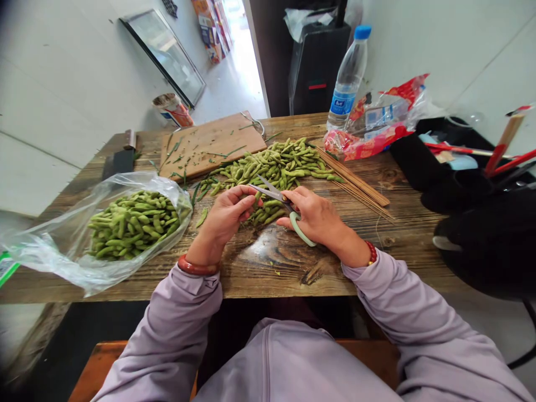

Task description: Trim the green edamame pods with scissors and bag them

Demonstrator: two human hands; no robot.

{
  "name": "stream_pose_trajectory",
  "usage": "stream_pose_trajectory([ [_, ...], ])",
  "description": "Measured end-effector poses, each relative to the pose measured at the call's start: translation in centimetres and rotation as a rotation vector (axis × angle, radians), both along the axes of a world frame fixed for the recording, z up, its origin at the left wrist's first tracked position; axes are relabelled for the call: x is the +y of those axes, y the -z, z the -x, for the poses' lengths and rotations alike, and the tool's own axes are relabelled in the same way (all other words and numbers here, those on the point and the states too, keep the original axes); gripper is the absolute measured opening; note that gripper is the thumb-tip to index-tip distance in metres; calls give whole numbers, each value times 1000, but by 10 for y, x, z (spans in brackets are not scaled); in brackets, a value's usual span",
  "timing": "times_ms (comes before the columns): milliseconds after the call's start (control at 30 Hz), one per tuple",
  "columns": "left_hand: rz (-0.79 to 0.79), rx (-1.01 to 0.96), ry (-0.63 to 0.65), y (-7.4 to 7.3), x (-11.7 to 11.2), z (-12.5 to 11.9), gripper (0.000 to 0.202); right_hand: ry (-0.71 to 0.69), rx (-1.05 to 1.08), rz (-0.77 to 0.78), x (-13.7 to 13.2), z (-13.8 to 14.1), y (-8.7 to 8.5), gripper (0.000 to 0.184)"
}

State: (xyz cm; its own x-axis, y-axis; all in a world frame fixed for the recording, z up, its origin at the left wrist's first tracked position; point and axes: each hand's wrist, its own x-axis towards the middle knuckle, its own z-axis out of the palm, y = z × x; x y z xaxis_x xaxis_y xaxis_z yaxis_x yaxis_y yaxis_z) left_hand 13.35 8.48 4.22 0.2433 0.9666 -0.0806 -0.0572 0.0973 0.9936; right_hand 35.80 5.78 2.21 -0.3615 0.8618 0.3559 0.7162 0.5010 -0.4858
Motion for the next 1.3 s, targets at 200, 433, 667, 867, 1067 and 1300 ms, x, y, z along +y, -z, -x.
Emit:
stream_pose_trajectory([
  [200, -95, 100, 64, 1, -2, -5, 20, -40, -15, 6, -1, 2, 1, 54],
  [433, -144, 150, 56, -1, -5, -7, 19, -84, -24, -14, -2, 1, 4, 44],
  [667, -306, 276, -1, 6, 1, -3, 9, -80, -84, -17, -3, 1, 2, 36],
  [867, -288, 362, 6, 2, 1, -2, 10, -51, -119, -3, -3, 1, 3, 33],
  [1067, -44, 61, -63, 0, 0, 0, 15, 33, -66, -26, -1, -1, 0, 40],
  [1300, 96, -112, -67, 0, 2, 2, 27, 10, 25, -31, -1, 1, 2, 49],
])
